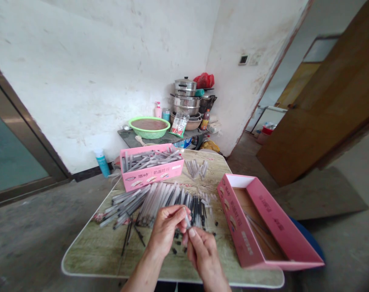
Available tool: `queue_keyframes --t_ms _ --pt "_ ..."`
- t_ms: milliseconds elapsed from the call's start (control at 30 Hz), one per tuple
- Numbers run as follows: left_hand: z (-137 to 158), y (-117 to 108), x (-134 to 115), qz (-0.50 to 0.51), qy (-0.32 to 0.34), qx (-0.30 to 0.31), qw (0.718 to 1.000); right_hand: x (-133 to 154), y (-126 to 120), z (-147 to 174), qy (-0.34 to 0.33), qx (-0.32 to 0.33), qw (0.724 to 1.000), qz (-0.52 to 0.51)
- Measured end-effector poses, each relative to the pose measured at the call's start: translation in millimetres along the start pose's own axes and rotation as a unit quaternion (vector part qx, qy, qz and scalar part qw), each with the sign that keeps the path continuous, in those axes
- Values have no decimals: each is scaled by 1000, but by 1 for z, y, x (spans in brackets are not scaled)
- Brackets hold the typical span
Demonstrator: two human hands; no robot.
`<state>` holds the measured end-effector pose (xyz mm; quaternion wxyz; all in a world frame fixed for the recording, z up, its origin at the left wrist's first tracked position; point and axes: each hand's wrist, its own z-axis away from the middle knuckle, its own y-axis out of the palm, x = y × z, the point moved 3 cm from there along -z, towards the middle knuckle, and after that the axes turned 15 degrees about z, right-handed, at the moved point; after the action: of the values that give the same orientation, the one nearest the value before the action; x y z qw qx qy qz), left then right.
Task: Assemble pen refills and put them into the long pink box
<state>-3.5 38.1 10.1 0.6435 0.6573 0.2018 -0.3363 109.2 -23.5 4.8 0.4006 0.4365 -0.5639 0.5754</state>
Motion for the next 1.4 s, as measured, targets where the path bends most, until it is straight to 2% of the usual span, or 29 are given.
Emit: queue_keyframes --t_ms 33,100,133,167,200,267,333,367,433,467,533,567,600,700,733,800,833,900,933,967,1000,1067,1133,1267,1400 --pt "-3 -4 -5 11 27 -30 999 0 -2 2 -38 -36 993 103" --pt "-12 -17 -22 48 106 -105 988 -1 -3 9 -99 -95 950 279" --pt "-16 -23 -31 67 150 -137 977 -2 -2 13 -117 -115 929 333" --pt "-19 -27 -38 74 178 -151 970 -3 -1 16 -126 -128 914 364" --pt "-22 -29 -43 66 180 -144 971 -3 -2 19 -128 -140 907 377" --pt "-24 -26 -42 26 142 -109 983 2 -13 22 -117 -174 902 379" --pt "-22 -18 -30 -29 81 -67 994 13 -43 22 -96 -222 891 385" --pt "-21 -14 -22 -56 56 -52 996 20 -63 21 -87 -254 877 399" --pt "-19 -6 -4 -108 20 -24 994 29 -112 16 -26 -324 830 453" --pt "-20 -4 4 -132 9 -11 991 29 -136 11 14 -336 800 497" --pt "-24 1 19 -176 -2 8 984 21 -178 -1 106 -301 742 589" --pt "-28 2 26 -198 -6 16 980 12 -193 -7 143 -259 725 622" --pt "-32 3 33 -220 -9 20 975 2 -204 -12 167 -216 719 639" --pt "-47 7 52 -298 -6 23 954 -25 -216 -22 188 -129 728 646" --pt "-52 8 58 -324 -2 24 946 -29 -215 -23 182 -130 736 639" --pt "-63 11 70 -368 6 22 930 -26 -208 -20 156 -183 763 600" --pt "-68 12 74 -382 8 20 924 -21 -203 -18 135 -230 788 554" --pt "-79 14 82 -401 8 12 916 -6 -190 -12 80 -312 868 378" --pt "-83 15 85 -411 8 10 911 1 -182 -11 50 -322 911 253" --pt "-87 16 88 -422 9 8 906 7 -172 -10 26 -306 944 118" --pt "-91 17 89 -433 11 8 901 11 -162 -11 10 -267 964 -8" --pt "-97 19 91 -452 19 12 892 17 -141 -14 5 -166 967 -190" --pt "-100 22 90 -466 31 20 884 19 -126 -16 16 -89 955 -283" --pt "-102 29 88 -482 57 36 874 19 -107 -19 28 -5 931 -364" --pt "-97 31 80 -475 87 42 875 25 -95 -19 25 31 919 -392"
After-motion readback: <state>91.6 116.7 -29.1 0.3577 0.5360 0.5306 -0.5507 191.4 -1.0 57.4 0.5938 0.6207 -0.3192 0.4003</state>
